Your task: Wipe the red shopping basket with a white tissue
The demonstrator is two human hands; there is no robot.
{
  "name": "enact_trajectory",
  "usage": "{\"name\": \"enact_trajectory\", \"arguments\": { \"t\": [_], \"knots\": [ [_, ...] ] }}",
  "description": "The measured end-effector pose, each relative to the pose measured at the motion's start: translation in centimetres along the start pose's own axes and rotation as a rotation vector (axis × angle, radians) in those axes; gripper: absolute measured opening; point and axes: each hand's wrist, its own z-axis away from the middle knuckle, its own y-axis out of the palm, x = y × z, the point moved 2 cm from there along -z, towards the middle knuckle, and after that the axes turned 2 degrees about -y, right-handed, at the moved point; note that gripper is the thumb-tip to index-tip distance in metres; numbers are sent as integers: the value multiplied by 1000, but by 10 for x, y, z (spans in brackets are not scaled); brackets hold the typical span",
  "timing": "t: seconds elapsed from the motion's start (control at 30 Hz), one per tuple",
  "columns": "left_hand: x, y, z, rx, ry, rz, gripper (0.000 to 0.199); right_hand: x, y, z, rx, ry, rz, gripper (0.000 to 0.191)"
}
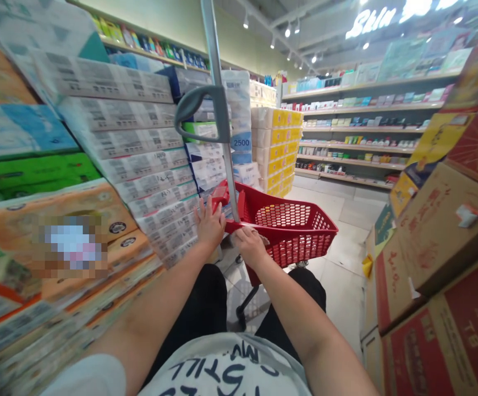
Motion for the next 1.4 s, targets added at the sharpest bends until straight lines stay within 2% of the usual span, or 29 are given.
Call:
{"name": "enact_trajectory", "arguments": {
  "t": [0.07, 0.1, 0.27, 0.33, 0.53, 0.6, 0.77, 1.0, 1.07, 1.2, 1.27, 1.4],
  "knots": [
    [0, 0, 0, 14, 5, 1, 49, -2, -11, -16, -103, 19, -28, 23],
    [0, 1, 1, 23, 11, 0, 50, -3, -13, -19, -116, 32, -36, 24],
    [1, 3, 3, 23, 41, 11, 51, 4, 3, 1, 43, 14, -19, 19],
    [1, 4, 3, 11, 44, 14, 50, 5, 5, 6, 57, 11, -6, 17],
    [0, 5, 1, 16, 24, 12, 50, -6, -30, -30, -144, 39, -46, 23],
    [0, 5, 2, 15, 32, 4, 49, -8, -32, -34, -145, 61, -50, 25],
    [1, 5, 3, 21, 35, 24, 49, -5, -23, -24, -149, 60, -69, 31],
    [1, 1, 4, 42, 59, 23, 51, -21, -56, -64, -261, 42, -67, 36],
    [1, 1, 3, 54, 63, 12, 51, -22, -55, -66, -261, 36, -63, 34],
    [1, 3, 1, 75, 51, 21, 48, -18, -46, -59, -164, 5, -68, 28],
    [1, 3, 0, 64, 45, 35, 49, -19, -50, -64, -153, 0, -64, 26],
    [-1, 2, 0, 35, 41, 49, 50, -29, -69, -82, -222, 43, -38, 29]
  ]
}}
